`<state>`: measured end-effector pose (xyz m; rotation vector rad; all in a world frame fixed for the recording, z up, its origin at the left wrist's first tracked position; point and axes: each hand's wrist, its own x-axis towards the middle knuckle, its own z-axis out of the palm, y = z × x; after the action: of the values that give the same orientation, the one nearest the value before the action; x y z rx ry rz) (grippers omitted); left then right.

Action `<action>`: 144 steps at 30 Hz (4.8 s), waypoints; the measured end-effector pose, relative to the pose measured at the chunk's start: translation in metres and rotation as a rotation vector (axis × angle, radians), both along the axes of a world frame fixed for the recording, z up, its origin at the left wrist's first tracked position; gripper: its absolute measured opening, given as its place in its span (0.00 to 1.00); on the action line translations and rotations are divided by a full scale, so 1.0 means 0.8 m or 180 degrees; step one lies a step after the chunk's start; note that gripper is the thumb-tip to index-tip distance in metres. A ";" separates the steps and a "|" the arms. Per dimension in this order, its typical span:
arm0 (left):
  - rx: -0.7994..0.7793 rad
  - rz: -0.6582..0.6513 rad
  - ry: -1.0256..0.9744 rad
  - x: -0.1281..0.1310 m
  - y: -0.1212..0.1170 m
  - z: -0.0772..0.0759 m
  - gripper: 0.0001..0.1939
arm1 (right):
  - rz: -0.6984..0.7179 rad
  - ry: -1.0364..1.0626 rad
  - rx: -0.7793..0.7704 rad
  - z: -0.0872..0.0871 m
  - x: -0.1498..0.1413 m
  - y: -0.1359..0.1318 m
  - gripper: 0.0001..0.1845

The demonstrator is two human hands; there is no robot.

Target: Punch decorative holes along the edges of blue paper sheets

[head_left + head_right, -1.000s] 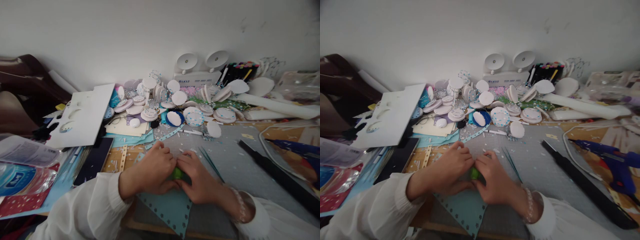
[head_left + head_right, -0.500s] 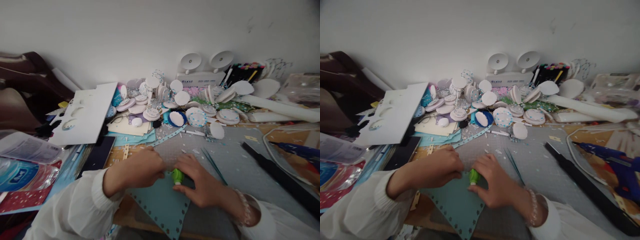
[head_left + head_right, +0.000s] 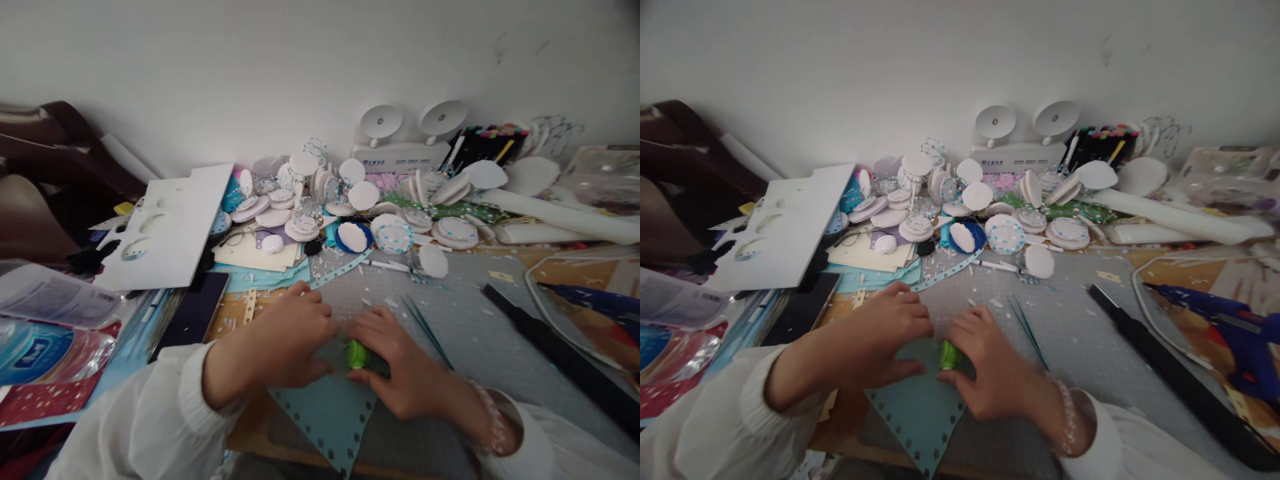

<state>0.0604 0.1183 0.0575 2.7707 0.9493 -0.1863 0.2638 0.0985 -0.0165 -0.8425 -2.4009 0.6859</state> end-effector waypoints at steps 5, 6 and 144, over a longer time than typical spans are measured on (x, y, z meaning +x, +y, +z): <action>0.0302 -0.0137 -0.0108 0.025 -0.007 -0.014 0.24 | 0.0035 0.0093 -0.0038 -0.002 -0.001 0.000 0.07; 0.0305 -0.0170 -0.0096 0.027 -0.006 -0.017 0.23 | 0.0017 0.0124 -0.0019 -0.003 -0.001 0.000 0.08; -0.0581 0.0668 -0.0533 -0.031 -0.014 0.005 0.12 | -0.0250 0.1533 -0.2201 -0.016 0.012 0.008 0.24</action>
<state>0.0358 0.1072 0.0618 2.4577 1.1093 -0.0068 0.2737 0.1047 -0.0293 -0.8873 -1.6899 1.5314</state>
